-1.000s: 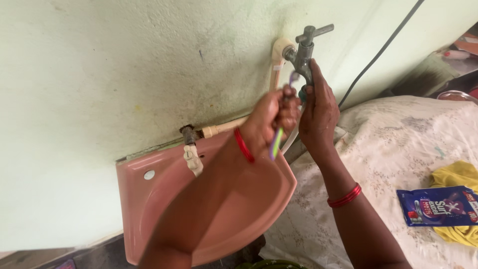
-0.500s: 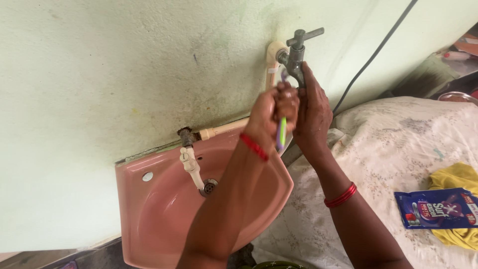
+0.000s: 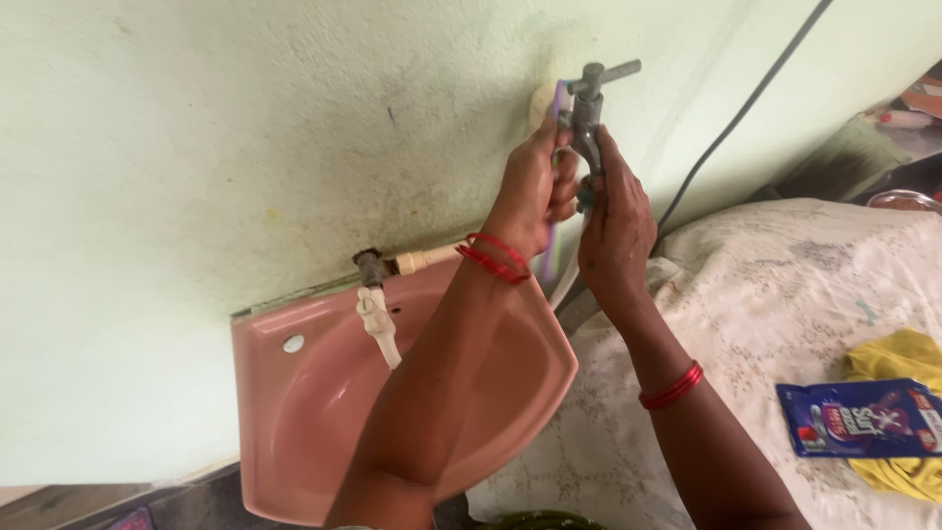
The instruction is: The person cleans a wall-mounted sink and its faucet by scrubbing with a toothbrush and wiping by hand with a cloth.
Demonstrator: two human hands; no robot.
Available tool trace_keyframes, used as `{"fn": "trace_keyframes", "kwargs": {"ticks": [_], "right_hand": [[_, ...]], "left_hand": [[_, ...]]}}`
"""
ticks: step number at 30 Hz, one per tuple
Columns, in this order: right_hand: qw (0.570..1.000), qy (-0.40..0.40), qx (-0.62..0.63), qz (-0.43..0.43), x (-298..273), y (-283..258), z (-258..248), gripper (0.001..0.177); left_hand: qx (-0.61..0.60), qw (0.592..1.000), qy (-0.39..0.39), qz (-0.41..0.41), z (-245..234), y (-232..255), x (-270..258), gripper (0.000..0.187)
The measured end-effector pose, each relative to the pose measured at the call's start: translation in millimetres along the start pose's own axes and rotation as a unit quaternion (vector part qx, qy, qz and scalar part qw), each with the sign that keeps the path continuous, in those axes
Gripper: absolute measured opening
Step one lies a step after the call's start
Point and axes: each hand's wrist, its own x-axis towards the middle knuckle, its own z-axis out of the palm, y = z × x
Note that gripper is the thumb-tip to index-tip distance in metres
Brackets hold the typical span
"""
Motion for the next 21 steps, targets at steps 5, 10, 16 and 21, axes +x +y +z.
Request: {"fn": "trace_keyframes", "kwargs": {"ticks": [5,10,16,21], "right_hand": [[0.999,-0.028,0.011,0.029,2,-5,-5,0.047],[1.0,-0.004,0.023,-0.013,0,-7,-3,0.047],[1.0,-0.007,-0.003,0.014,1,-1,1,0.044],[1.0,-0.009,-0.002,-0.002,-1,1,0,0.045]], "left_hand": [[0.48,0.857,0.113,0.147,-31,-5,-29,0.04],[0.795,0.494,0.196,0.293,-3,26,-17,0.029],[0.838,0.456,0.153,0.258,13,26,-36,0.022],[0.832,0.388,0.145,0.37,-3,36,-16,0.018]]}}
